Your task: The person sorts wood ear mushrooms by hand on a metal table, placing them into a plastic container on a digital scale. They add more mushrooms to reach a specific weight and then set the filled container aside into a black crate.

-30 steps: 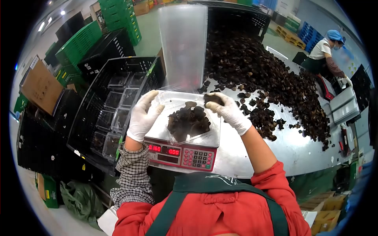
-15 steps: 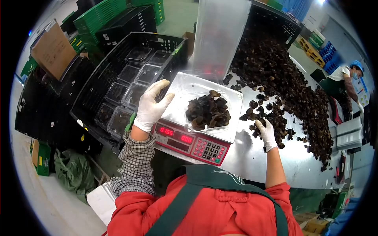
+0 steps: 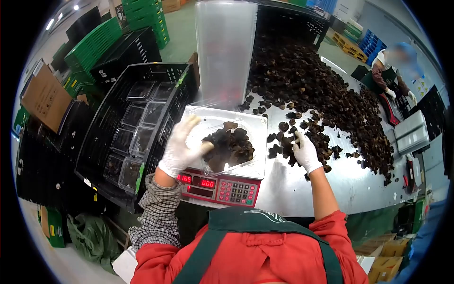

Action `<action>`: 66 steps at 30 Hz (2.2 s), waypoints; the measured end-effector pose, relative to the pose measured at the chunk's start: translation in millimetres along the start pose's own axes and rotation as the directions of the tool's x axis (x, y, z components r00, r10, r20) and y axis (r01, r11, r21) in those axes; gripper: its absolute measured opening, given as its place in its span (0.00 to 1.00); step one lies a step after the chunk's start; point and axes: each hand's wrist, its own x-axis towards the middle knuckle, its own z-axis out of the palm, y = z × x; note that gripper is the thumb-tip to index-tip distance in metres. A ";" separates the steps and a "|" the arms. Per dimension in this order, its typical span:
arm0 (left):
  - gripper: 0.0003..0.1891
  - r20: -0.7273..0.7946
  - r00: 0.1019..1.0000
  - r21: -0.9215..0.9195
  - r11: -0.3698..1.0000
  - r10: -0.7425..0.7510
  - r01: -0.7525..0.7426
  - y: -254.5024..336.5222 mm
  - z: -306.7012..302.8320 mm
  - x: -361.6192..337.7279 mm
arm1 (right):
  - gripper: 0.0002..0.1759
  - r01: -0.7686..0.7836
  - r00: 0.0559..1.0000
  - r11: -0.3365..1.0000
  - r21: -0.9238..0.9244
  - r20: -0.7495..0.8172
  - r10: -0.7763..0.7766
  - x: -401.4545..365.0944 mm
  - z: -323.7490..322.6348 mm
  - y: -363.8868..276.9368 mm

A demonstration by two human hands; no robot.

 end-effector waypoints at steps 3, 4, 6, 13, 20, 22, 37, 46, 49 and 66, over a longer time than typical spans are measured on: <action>0.52 0.233 0.962 0.101 0.980 0.144 -0.171 17.1 27.6 13.5 | 0.26 0.052 0.999 0.995 -0.088 0.002 -0.052 7.6 14.7 0.8; 0.53 0.274 0.952 0.118 0.978 0.134 -0.172 22.6 36.5 17.5 | 0.28 -0.013 0.995 0.977 -0.211 0.090 0.033 6.7 10.2 -13.3; 0.52 0.355 0.929 0.111 0.981 0.109 -0.158 26.9 47.2 22.5 | 0.29 0.106 0.992 0.977 -0.185 0.090 -0.091 6.7 9.4 -27.9; 0.42 0.472 0.856 0.051 0.964 0.208 -0.262 14.0 61.3 18.4 | 0.21 0.183 0.968 0.876 0.446 0.074 -0.240 30.5 -12.5 -97.1; 0.38 0.209 0.961 -0.085 0.982 0.184 -0.169 18.3 18.0 16.6 | 0.21 0.001 0.971 0.743 0.669 0.177 -0.161 93.3 6.5 -105.2; 0.33 0.038 0.994 -0.117 0.988 0.106 -0.101 10.1 -1.9 6.3 | 0.21 0.008 0.965 0.760 0.649 0.194 -0.176 105.3 11.4 -108.0; 0.10 -0.352 0.777 -0.337 0.845 -0.522 0.415 11.2 -39.2 -113.8 | 0.41 -0.602 0.746 0.397 0.693 0.665 -0.030 148.8 55.7 -140.8; 0.22 0.056 0.994 0.102 0.990 0.095 -0.100 82.0 40.5 -71.0 | 0.47 -0.419 0.798 0.092 0.903 0.415 -0.437 130.3 7.9 -145.5; 0.22 0.087 0.991 0.225 0.967 0.102 -0.120 85.1 56.5 -62.0 | 0.38 0.012 0.806 0.461 0.887 0.264 -0.529 84.0 -24.2 -150.3; 0.08 0.535 0.576 -0.721 0.020 -0.618 0.692 23.9 39.9 -76.4 | 0.20 -0.133 0.956 0.708 0.694 0.279 -0.094 -22.2 14.7 -94.6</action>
